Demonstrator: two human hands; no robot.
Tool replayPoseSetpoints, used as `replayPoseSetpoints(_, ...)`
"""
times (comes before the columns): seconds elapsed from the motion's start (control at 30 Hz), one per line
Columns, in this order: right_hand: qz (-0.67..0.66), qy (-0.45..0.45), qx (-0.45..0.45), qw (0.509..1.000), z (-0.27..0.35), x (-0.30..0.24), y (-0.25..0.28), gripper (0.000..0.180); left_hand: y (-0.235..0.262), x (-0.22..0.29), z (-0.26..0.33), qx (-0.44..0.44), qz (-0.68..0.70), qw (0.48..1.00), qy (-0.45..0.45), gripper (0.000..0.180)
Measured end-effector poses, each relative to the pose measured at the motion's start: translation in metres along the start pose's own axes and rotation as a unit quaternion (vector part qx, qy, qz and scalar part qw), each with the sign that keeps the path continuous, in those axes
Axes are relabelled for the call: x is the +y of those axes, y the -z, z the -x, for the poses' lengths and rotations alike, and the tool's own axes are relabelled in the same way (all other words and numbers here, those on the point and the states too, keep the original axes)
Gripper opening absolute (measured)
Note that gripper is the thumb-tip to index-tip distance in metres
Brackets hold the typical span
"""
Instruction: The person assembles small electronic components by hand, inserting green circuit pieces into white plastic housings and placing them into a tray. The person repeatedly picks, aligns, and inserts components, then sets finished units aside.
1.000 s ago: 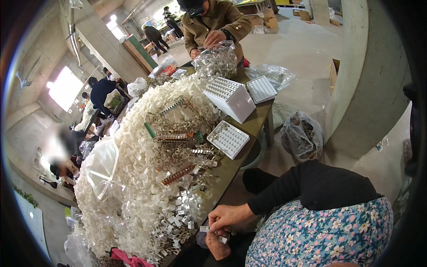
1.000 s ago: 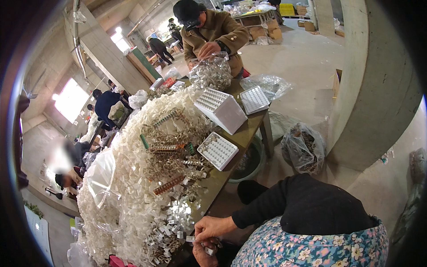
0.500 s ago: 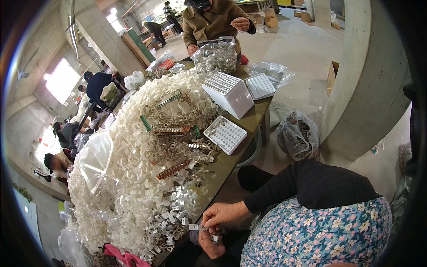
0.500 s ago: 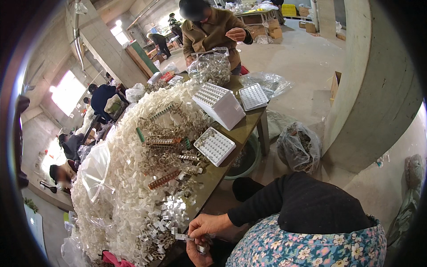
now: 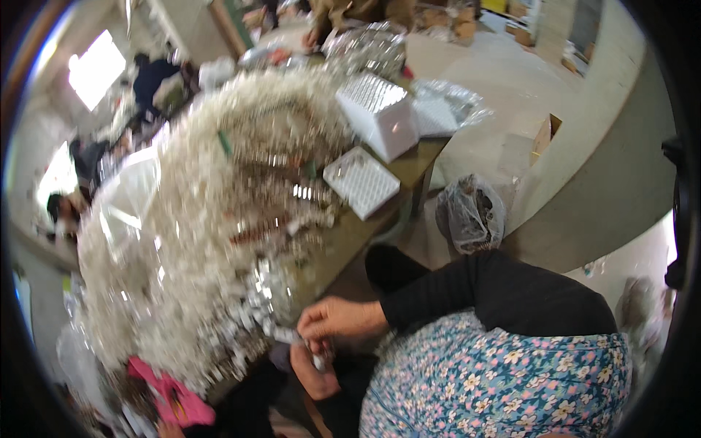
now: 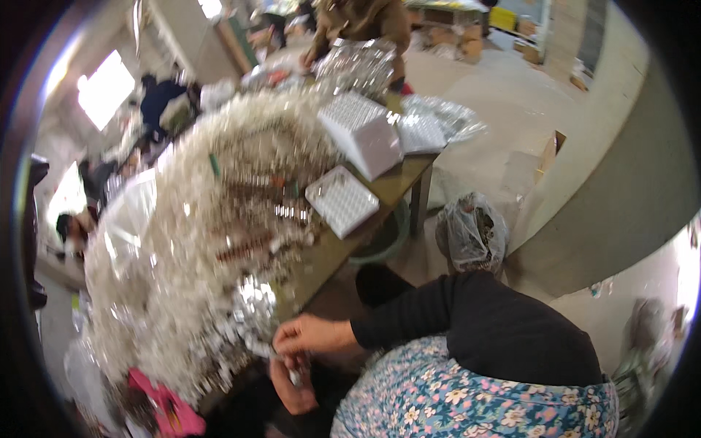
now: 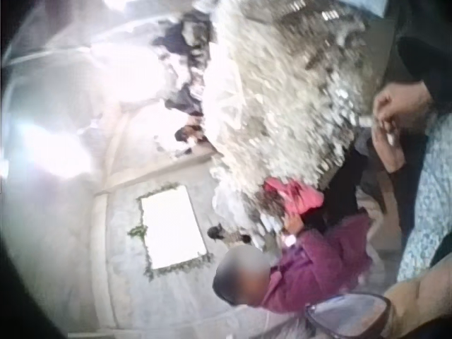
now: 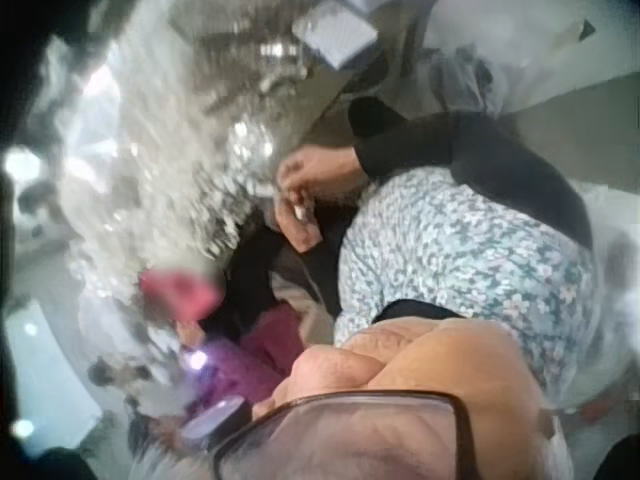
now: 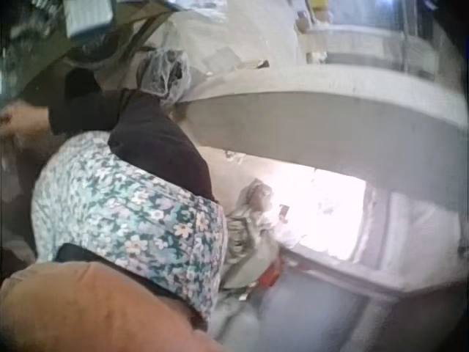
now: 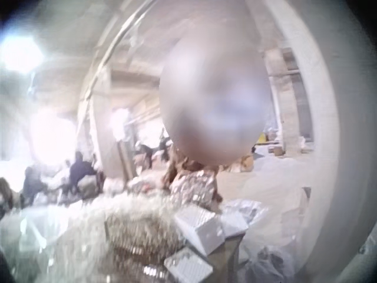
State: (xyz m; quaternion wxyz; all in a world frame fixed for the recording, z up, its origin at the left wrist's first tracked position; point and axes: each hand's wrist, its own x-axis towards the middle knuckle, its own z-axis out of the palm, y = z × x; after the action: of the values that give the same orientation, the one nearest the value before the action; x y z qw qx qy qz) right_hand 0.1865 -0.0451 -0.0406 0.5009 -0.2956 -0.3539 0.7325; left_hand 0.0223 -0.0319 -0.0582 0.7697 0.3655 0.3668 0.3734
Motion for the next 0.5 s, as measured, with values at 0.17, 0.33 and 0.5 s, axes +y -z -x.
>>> replayPoseSetpoints(0.17,-0.029,-0.018,0.026,0.999,-0.002,0.009,0.003,0.016,0.001,-0.010,0.005,0.051,0.020,0.997,-0.046,0.025)
replayPoseSetpoints(0.33,0.010,-0.002,0.036,0.999,-0.001,0.006,-0.001,0.014,0.000,-0.008,0.002,0.017,0.088,0.994,-0.056,0.028)
replayPoseSetpoints(0.5,0.028,0.020,0.050,0.998,-0.001,0.004,-0.006,0.015,-0.003,-0.007,0.003,0.027,0.101,0.992,-0.072,0.026)
